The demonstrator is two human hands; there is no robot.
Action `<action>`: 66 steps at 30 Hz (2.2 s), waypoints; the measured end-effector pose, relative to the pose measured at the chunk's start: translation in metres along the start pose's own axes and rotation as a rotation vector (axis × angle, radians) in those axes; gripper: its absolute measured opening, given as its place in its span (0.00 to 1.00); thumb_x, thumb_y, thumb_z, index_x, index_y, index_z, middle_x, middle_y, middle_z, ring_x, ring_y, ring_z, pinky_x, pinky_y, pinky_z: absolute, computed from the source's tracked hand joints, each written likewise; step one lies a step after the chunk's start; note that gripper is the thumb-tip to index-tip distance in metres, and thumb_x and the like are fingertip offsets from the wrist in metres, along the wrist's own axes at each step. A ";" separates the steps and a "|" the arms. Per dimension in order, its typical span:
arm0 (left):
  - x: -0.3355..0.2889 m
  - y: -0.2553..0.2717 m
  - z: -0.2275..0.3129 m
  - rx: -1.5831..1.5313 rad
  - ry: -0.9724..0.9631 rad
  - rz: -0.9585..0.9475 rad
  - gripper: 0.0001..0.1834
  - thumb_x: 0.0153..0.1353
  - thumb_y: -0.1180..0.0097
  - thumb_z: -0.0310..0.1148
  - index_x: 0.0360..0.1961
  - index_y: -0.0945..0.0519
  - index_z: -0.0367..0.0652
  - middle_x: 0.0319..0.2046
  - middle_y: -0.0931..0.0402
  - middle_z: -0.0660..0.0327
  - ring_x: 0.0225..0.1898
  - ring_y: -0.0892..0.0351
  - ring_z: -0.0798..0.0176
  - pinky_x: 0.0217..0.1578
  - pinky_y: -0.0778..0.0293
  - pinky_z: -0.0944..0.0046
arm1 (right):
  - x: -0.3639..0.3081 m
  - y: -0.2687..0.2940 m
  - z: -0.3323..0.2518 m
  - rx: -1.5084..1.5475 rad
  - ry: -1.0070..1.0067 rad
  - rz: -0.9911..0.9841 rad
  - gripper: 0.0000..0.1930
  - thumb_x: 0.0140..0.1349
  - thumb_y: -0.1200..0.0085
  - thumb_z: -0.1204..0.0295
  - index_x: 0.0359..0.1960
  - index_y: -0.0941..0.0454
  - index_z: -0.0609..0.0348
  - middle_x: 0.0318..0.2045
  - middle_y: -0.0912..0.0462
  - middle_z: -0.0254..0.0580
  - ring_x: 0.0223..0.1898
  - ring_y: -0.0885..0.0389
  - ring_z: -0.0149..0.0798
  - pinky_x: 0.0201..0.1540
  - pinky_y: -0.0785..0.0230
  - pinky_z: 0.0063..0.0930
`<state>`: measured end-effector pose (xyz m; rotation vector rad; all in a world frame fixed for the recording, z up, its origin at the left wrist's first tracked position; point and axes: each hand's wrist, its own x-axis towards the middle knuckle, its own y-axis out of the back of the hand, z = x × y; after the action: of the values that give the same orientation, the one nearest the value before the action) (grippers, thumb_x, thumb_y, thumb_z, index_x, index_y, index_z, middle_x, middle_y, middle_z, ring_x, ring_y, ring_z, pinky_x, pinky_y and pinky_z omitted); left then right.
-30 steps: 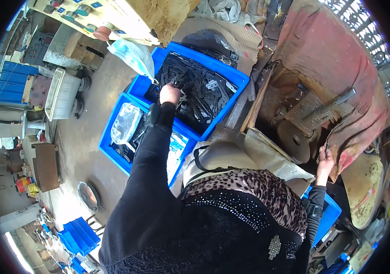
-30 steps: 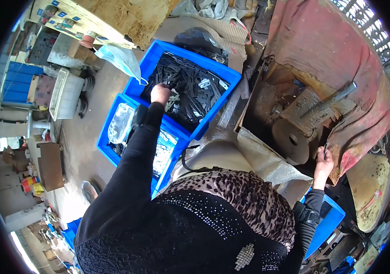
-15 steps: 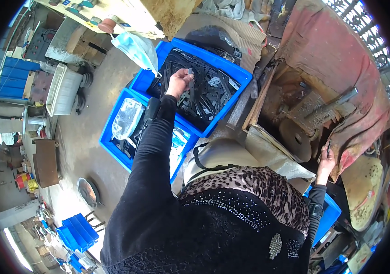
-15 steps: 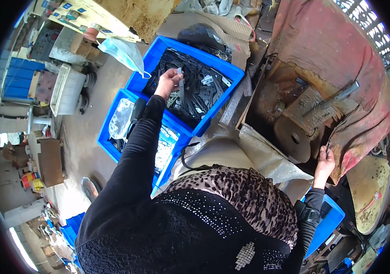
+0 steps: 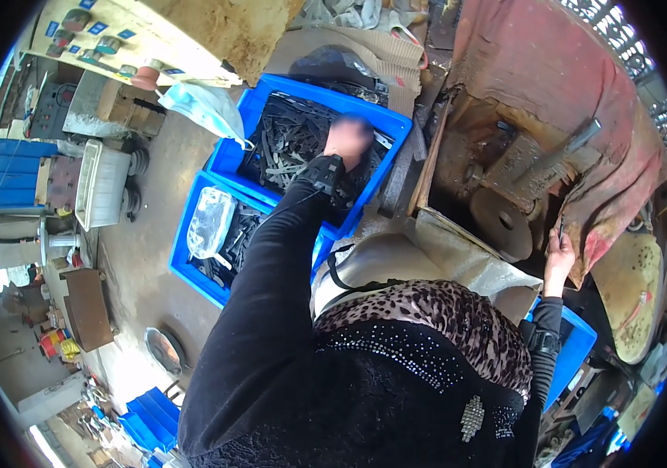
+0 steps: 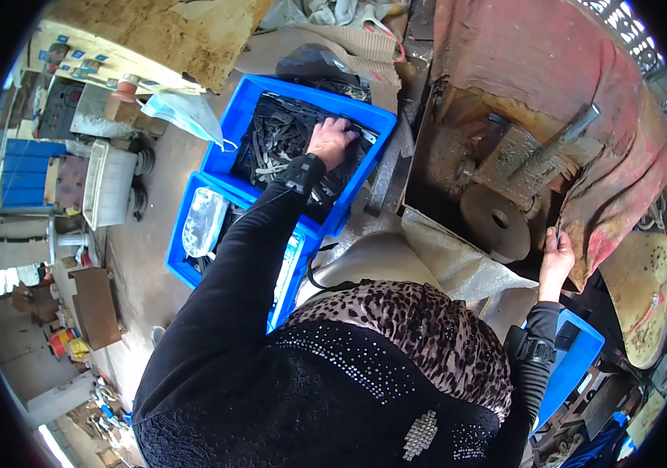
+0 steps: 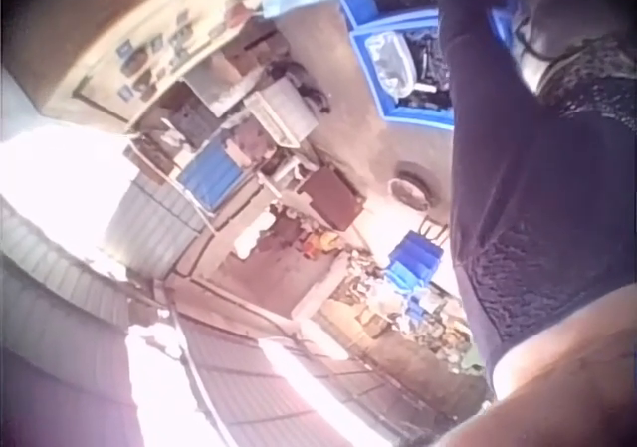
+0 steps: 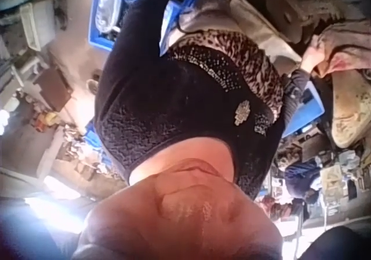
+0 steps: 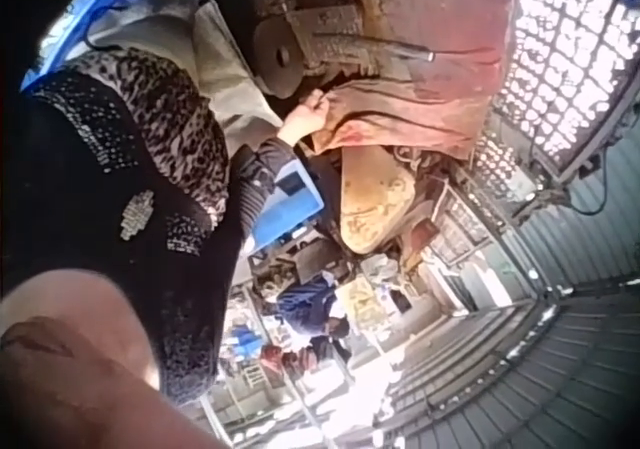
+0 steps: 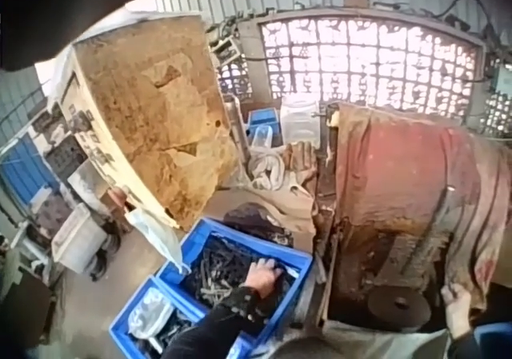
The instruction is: The person picks up metal pieces from a blue bin, grinds them against a rotating wheel in a machine, and then dips them into a container of liquid before placing them into a different blue bin.
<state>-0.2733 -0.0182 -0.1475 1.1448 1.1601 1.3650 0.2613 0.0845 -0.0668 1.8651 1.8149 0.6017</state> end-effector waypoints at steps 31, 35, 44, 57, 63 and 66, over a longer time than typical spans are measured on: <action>0.028 0.112 0.139 -1.024 -0.220 0.356 0.29 0.63 0.61 0.19 0.66 0.33 0.45 0.40 0.28 0.65 0.26 0.42 0.75 0.26 0.41 0.74 | -0.014 -0.016 -0.030 -0.338 0.020 0.099 0.10 0.57 0.52 0.69 0.35 0.23 0.61 0.26 0.19 0.55 0.32 0.18 0.58 0.34 0.26 0.53; 0.030 0.108 0.205 -0.792 -0.616 0.384 0.28 0.55 0.60 0.14 0.57 0.25 0.38 0.34 0.29 0.60 0.25 0.35 0.69 0.26 0.37 0.70 | -0.015 -0.020 -0.023 -0.351 -0.020 0.044 0.11 0.52 0.51 0.69 0.26 0.16 0.60 0.28 0.16 0.55 0.32 0.16 0.57 0.36 0.24 0.50; 0.020 0.101 0.244 -0.694 -0.435 0.194 0.18 0.49 0.53 0.14 0.40 0.19 0.39 0.34 0.26 0.49 0.38 0.26 0.48 0.41 0.31 0.53 | 0.000 -0.030 -0.006 -0.399 -0.069 -0.152 0.11 0.51 0.48 0.69 0.25 0.14 0.60 0.29 0.16 0.58 0.35 0.15 0.56 0.36 0.23 0.51; 0.002 0.136 0.264 -0.513 -0.373 0.215 0.14 0.50 0.53 0.20 0.36 0.19 0.39 0.33 0.26 0.45 0.38 0.27 0.37 0.40 0.30 0.46 | -0.008 -0.021 -0.020 -0.316 -0.038 -0.124 0.13 0.54 0.51 0.70 0.31 0.16 0.62 0.33 0.16 0.60 0.38 0.16 0.59 0.40 0.23 0.52; 0.005 0.122 0.256 -0.480 -0.376 0.215 0.16 0.48 0.53 0.20 0.38 0.19 0.41 0.33 0.26 0.44 0.37 0.27 0.37 0.40 0.29 0.46 | -0.016 -0.009 -0.033 -0.265 -0.043 -0.076 0.13 0.55 0.51 0.67 0.33 0.17 0.61 0.33 0.17 0.58 0.39 0.17 0.59 0.41 0.24 0.52; 0.013 0.106 0.254 -0.554 -0.358 0.271 0.14 0.47 0.57 0.12 0.32 0.22 0.35 0.29 0.29 0.53 0.31 0.26 0.53 0.33 0.31 0.59 | -0.018 -0.003 -0.040 -0.285 -0.047 -0.087 0.13 0.58 0.51 0.64 0.34 0.19 0.61 0.32 0.18 0.57 0.38 0.18 0.59 0.42 0.26 0.52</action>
<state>-0.0331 0.0065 -0.0158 1.0945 0.3411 1.4816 0.2338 0.0674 -0.0367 1.5913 1.6723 0.7359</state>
